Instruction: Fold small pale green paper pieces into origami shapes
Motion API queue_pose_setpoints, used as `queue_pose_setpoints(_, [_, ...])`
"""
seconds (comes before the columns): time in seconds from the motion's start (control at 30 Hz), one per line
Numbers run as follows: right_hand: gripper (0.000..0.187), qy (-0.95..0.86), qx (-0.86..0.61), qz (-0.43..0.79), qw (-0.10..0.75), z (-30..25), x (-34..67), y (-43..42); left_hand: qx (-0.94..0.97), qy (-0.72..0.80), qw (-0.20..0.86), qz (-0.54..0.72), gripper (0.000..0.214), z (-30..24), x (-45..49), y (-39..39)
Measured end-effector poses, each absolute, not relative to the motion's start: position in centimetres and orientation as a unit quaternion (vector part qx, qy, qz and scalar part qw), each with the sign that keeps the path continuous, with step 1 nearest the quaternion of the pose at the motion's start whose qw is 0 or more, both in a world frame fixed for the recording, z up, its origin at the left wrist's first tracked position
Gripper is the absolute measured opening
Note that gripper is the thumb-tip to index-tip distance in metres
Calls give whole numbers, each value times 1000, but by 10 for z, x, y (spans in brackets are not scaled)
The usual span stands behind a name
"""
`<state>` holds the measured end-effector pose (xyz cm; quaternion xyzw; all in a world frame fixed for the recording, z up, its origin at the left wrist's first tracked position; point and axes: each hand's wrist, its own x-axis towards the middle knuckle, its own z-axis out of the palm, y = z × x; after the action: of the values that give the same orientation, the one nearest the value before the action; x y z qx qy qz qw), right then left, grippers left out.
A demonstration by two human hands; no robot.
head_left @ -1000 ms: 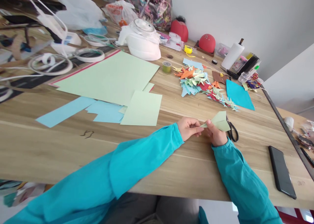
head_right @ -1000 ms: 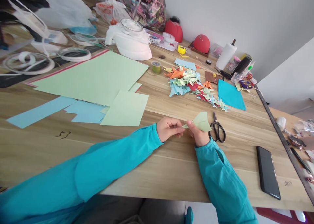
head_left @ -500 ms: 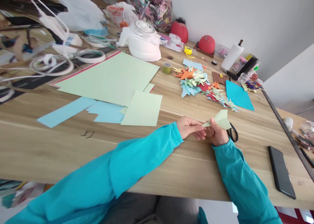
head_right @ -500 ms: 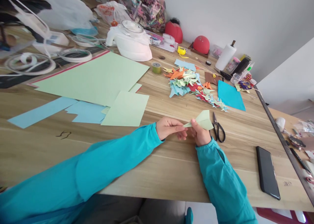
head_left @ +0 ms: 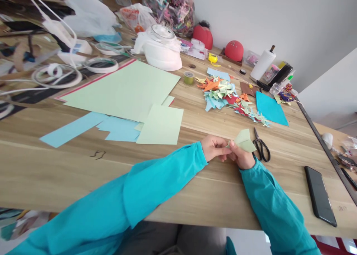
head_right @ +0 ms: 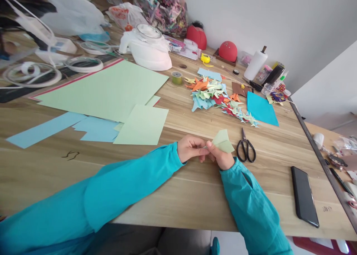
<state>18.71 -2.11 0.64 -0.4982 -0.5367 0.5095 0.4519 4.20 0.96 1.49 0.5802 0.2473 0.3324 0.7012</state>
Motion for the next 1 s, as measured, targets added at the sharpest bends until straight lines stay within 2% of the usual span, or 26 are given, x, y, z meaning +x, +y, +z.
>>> queue_pose_setpoints(0.17, [42,-497,-496,486,521,3,189,-16,549,270,719,330,44,13,43,14])
queue_pose_setpoints(0.5, [35,-533,-495,507,463,10,191,-18,566,273,700,339,38,5,46,16])
queue_pose_setpoints(0.7, [22,-549,-508,440,496,16,191,-18,550,297,708,329,31,5,45,18])
queue_pose_setpoints(0.87, [21,-546,-506,447,496,17,189,-18,583,320,664,342,23,3,46,16])
queue_pose_setpoints(1.0, [24,-551,-512,449,483,17,189,-19,569,300,688,336,22,4,46,18])
